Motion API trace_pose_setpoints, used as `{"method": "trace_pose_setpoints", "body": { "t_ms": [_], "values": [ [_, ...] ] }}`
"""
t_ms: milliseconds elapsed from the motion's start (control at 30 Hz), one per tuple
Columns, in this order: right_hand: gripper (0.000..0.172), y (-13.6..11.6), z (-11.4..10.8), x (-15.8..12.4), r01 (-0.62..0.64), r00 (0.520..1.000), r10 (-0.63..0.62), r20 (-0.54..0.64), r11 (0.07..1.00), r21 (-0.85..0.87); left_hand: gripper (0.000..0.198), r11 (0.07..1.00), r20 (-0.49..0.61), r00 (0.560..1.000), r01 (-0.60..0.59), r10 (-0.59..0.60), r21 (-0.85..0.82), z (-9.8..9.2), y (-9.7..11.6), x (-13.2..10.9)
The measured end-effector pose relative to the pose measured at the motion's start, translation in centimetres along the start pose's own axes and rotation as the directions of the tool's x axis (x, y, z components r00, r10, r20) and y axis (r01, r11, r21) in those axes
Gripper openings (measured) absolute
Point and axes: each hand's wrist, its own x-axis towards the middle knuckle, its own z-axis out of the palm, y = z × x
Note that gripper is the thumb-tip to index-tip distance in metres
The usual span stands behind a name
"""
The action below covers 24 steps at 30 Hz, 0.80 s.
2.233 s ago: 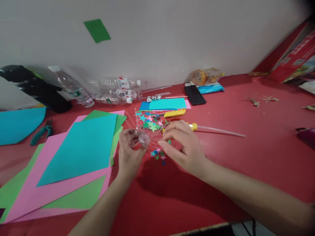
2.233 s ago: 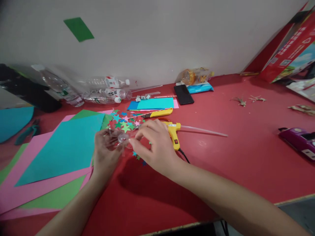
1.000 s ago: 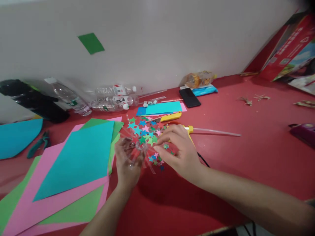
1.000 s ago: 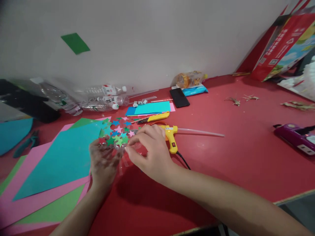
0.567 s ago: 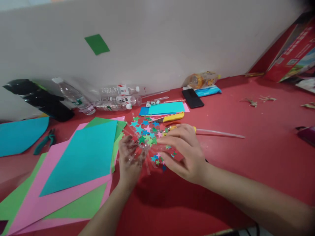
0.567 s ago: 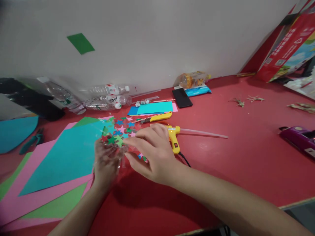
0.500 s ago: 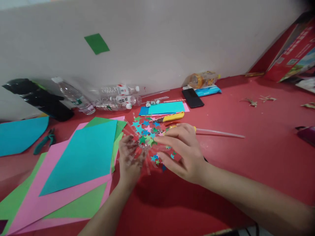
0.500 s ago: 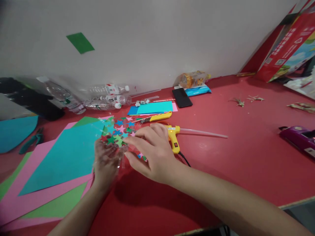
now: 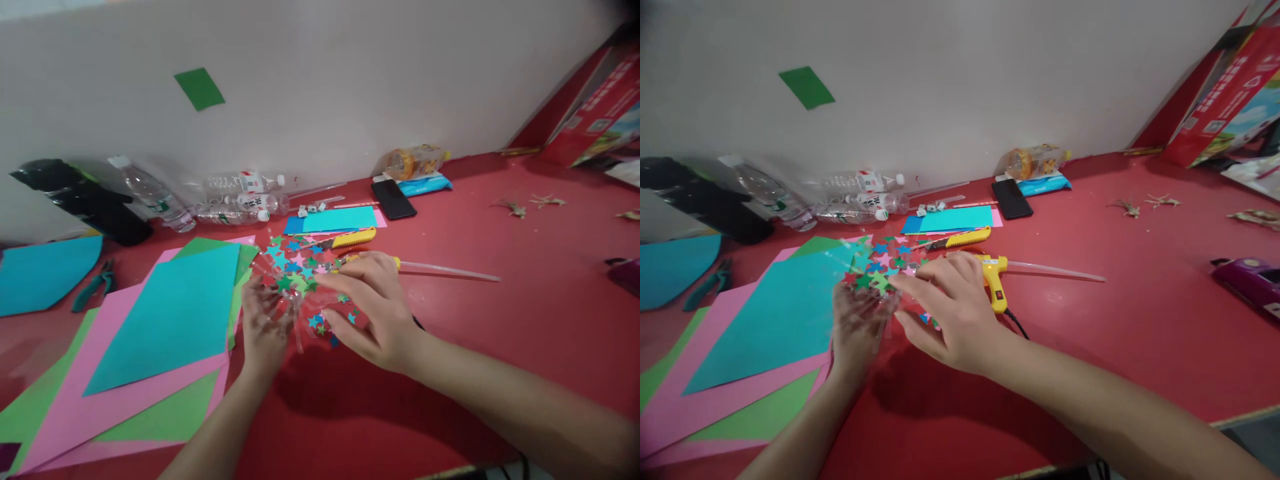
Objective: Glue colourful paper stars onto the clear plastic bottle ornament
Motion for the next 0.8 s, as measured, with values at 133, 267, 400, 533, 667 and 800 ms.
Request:
{"method": "trace_pose_setpoints", "body": {
  "t_ms": [133, 267, 400, 533, 667, 800],
  "values": [
    [0.024, -0.1, 0.3, -0.1, -0.001, 1.000, 0.001, 0.016, 1.000, -0.014, 0.055, 0.999, -0.024, 0.999, 0.048, -0.048, -0.015, 0.1, 0.6, 0.1],
    [0.020, -0.1, 0.4, -0.2, 0.007, 1.000, -0.006, 0.018, 1.000, -0.012, 0.054, 0.997, -0.056, 0.995, 0.078, -0.079, -0.022, 0.2, 1.0, 0.5],
    [0.025, -0.1, 0.4, -0.2, 0.013, 0.999, -0.012, 0.042, 0.999, -0.030, 0.052, 0.993, -0.047, 0.994, 0.097, -0.100, -0.069, 0.3, 1.3, 0.9],
    [0.032, 0.1, 0.6, -0.5, 0.088, 0.994, -0.084, 0.067, 0.995, -0.052, 0.054, 0.976, -0.003, 0.991, 0.129, -0.132, -0.175, 0.2, 1.4, 0.9],
    [0.036, 0.2, 0.7, -0.7, 0.106, 0.991, -0.099, 0.092, 0.992, -0.070, 0.057, 0.959, 0.007, 0.986, 0.162, -0.165, -0.231, 0.1, 1.2, 0.8],
    [0.034, 0.2, 0.5, -0.5, 0.049, 0.994, -0.043, 0.096, 0.997, -0.060, 0.048, 0.994, 0.010, 0.998, 0.064, -0.063, -0.089, 0.2, 1.0, 0.7]
  ]
}}
